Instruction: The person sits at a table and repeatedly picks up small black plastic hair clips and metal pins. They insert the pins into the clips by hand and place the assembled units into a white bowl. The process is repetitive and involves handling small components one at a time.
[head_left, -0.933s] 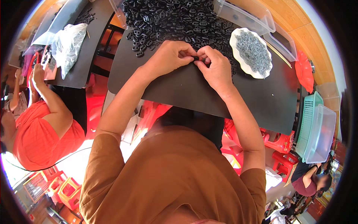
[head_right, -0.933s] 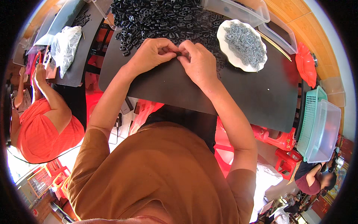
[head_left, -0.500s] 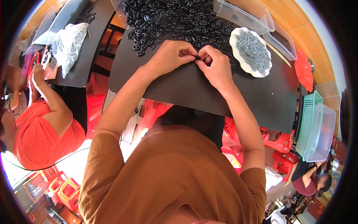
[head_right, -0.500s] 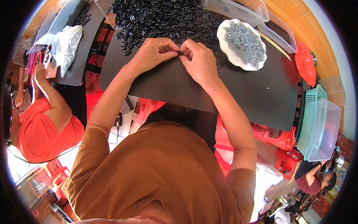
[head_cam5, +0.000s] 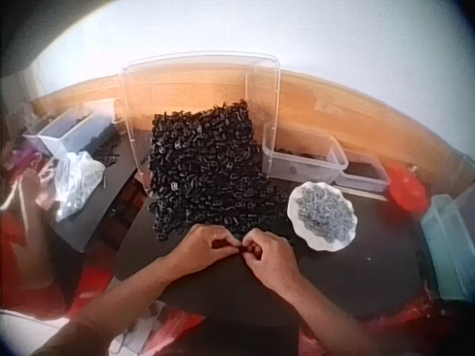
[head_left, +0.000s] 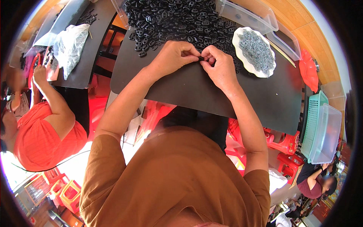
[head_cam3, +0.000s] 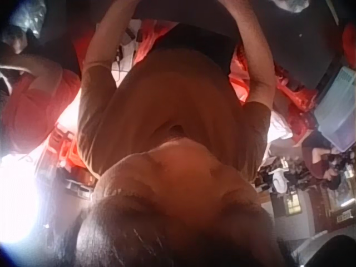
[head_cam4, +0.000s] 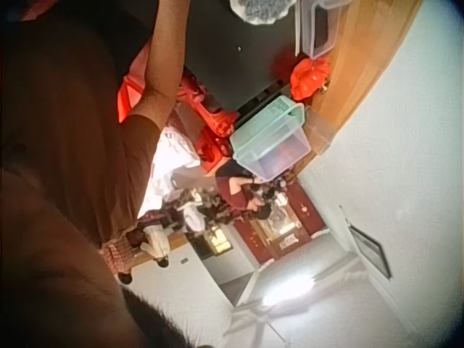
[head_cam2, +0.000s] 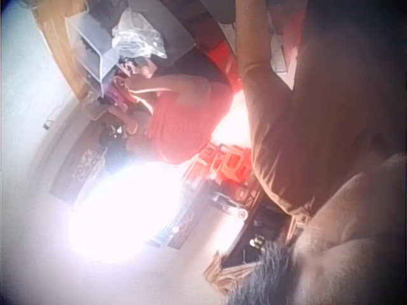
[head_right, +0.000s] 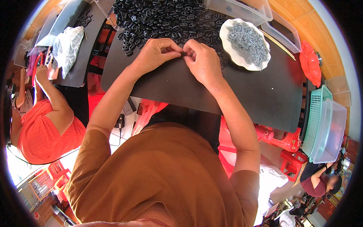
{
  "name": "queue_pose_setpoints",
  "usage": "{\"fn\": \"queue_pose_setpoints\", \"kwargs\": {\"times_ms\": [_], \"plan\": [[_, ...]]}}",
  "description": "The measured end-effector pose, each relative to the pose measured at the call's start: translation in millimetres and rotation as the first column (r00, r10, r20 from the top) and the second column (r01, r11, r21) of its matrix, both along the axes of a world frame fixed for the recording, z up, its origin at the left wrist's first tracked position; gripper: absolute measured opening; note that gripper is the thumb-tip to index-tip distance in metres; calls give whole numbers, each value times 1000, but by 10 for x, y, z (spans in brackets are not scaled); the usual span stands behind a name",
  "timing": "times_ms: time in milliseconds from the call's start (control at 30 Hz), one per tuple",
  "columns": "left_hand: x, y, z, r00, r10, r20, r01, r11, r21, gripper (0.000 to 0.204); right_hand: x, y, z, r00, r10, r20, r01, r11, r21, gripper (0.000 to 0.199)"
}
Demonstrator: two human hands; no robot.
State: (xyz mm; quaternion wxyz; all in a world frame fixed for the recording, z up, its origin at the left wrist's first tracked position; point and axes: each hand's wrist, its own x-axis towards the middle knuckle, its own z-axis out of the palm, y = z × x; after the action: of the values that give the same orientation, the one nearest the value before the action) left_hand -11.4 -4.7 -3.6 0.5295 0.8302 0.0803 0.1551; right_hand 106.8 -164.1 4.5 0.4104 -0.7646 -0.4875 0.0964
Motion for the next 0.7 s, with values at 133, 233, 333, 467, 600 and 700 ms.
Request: {"fn": "queue_pose_setpoints", "kwargs": {"times_ms": [133,233,333,467,600,700], "plan": [[5,-15,22,1000,23,-20,-24,999,-30,11,-14,0,37,999,-20,-32,20,1000,-21,21],[14,-16,-1,999,26,-24,-27,999,-41,11,-13,-4,47,998,-32,-58,30,999,-27,21],[15,-13,-14,1000,17,11,-17,1000,18,10,-6,-12,44,997,-34,-69,33,999,-14,21],[11,-26,0,1000,10,23,-11,1000,27,9,8,-14,11,998,-17,-59,18,1000,24,21],[11,-21,-13,1000,-1,29,-1,999,54,9,21,-25,-26,998,12,-64,-9,999,49,20],[6,-17,8,999,-14,48,10,996,88,8,3,-37,8,997,23,-68,-18,998,63,19]]}}
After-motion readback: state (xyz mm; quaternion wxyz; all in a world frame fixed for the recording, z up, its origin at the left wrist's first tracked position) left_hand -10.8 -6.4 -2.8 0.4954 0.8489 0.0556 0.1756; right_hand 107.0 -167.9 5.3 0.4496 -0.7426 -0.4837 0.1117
